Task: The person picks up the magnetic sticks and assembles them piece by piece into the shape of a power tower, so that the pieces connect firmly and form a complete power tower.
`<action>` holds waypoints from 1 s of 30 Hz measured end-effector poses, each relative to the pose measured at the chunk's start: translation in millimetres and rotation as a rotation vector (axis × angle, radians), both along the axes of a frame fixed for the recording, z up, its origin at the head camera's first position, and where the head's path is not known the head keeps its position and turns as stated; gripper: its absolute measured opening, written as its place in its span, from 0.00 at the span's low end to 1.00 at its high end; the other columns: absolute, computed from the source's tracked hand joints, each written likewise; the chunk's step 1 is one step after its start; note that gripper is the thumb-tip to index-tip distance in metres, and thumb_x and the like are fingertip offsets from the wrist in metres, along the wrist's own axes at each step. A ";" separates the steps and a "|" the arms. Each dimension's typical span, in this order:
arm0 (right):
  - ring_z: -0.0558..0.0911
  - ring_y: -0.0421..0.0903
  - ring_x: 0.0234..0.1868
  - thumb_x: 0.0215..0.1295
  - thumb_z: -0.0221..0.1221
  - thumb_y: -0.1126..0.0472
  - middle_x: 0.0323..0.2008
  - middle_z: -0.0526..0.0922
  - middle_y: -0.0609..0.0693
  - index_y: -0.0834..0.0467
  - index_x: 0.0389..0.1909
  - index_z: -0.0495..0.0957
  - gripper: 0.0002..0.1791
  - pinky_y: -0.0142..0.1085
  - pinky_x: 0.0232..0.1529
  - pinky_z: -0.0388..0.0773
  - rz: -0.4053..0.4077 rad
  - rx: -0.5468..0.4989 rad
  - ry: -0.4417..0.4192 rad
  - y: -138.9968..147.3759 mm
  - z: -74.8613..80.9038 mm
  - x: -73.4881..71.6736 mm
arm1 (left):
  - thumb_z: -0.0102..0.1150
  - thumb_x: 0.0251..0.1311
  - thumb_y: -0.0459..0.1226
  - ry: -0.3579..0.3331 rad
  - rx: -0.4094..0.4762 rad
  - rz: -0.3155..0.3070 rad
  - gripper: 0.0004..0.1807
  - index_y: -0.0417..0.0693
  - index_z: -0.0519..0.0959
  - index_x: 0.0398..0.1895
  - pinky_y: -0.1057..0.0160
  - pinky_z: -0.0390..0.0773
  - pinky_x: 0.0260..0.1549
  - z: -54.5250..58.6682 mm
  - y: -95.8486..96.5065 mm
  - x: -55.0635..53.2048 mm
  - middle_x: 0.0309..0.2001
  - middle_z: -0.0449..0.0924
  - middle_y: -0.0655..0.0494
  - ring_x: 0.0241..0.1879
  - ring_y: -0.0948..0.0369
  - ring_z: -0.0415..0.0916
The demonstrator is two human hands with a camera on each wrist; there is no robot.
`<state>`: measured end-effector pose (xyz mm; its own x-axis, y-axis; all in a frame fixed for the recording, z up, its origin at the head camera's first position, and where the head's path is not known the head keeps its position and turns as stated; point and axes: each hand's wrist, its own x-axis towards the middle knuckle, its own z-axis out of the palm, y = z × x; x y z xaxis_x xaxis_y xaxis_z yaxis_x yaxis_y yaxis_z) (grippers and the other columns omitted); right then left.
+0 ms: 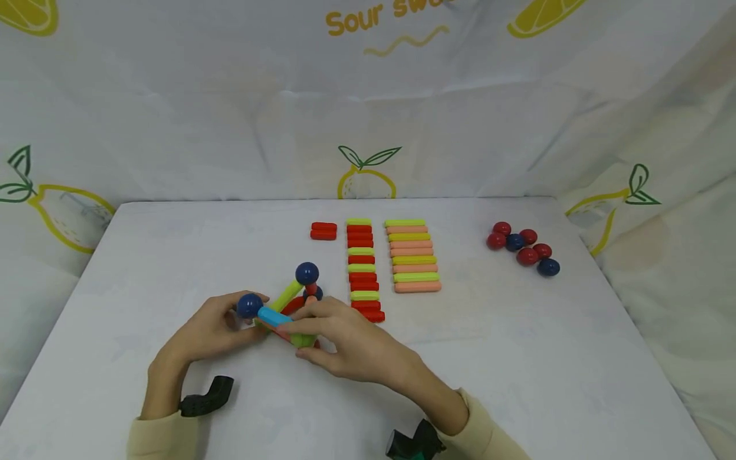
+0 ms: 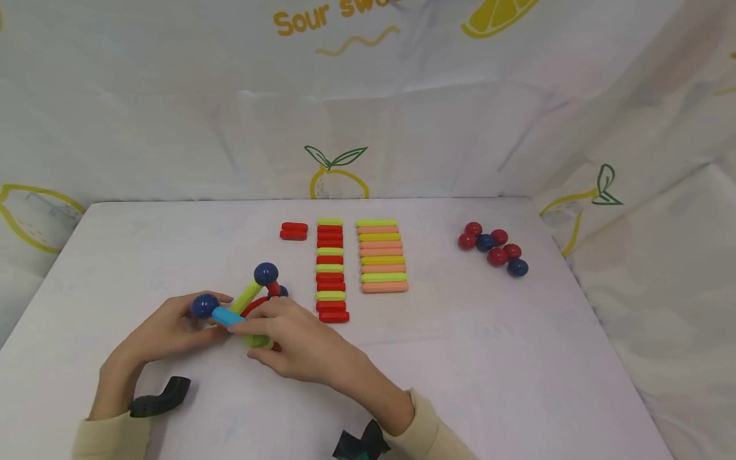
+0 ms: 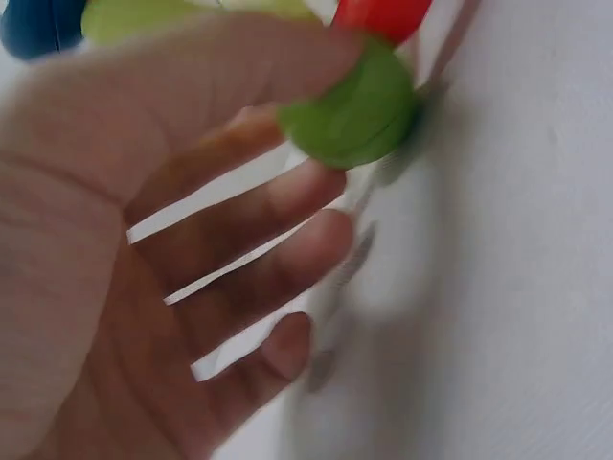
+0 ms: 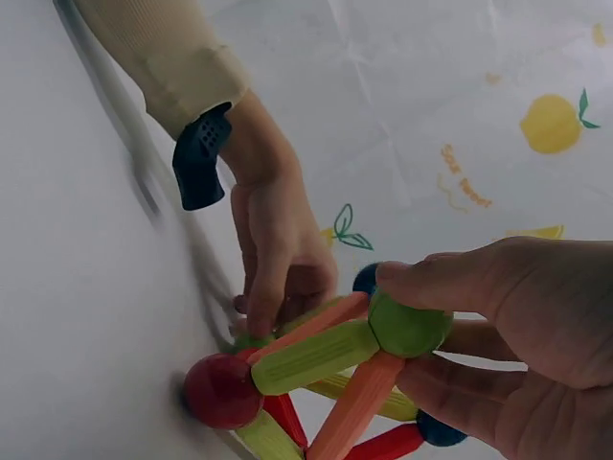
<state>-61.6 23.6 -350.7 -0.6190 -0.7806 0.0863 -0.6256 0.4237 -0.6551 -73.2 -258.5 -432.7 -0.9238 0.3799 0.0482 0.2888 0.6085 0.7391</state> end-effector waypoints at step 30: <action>0.85 0.50 0.56 0.70 0.61 0.68 0.54 0.88 0.54 0.61 0.58 0.83 0.17 0.39 0.57 0.84 -0.328 -0.058 0.068 -13.5 -2.8 -87.9 | 0.85 0.34 0.56 -0.082 -0.144 -0.104 0.54 0.42 0.73 0.66 0.35 0.71 0.54 7.1 24.4 4.7 0.64 0.70 0.42 0.63 0.44 0.67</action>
